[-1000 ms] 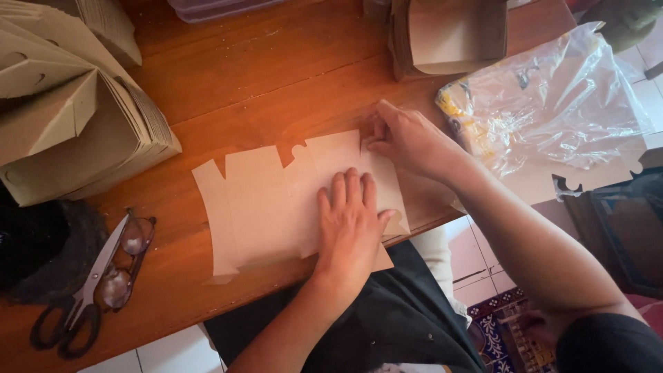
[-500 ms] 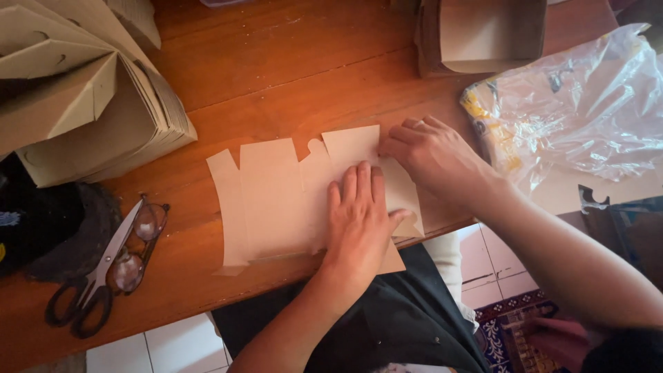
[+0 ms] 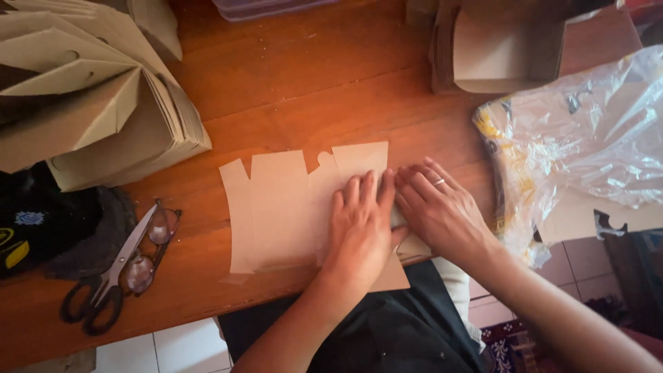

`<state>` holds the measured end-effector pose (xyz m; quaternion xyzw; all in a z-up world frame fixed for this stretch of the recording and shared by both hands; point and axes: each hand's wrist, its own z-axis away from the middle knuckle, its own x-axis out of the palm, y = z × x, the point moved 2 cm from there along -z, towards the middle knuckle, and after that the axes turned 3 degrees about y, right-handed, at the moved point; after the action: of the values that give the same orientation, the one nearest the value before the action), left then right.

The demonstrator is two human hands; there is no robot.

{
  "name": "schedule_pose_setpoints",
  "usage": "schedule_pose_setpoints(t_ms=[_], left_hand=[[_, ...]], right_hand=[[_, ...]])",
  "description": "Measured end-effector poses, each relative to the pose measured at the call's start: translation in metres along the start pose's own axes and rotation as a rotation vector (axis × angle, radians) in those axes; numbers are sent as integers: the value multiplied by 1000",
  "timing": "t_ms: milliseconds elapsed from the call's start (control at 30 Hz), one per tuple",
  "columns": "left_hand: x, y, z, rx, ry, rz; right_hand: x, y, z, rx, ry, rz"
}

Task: The person folds a flat cardboard piece into a small box by hand, creasing the edges and tucking the flaps to form the sides. They then place the finished box aside and repeat the process with another flat cardboard piece.

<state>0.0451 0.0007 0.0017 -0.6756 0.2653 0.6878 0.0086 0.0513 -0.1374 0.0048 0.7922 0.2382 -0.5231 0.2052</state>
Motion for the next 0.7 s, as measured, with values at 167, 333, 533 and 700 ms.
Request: schedule_pose_setpoints(t_ms=[167, 333, 533, 700], left_hand=[[7, 3, -2, -10, -87, -80], [1, 7, 4, -85, -33, 6], [12, 11, 8, -116, 34, 35], [-17, -6, 13, -67, 98, 172]], right_hand=[[0, -3, 0, -91, -40, 65], [5, 7, 1, 69, -51, -53], [-8, 18, -16, 217, -179, -183], [-8, 11, -40, 259, -234, -128]])
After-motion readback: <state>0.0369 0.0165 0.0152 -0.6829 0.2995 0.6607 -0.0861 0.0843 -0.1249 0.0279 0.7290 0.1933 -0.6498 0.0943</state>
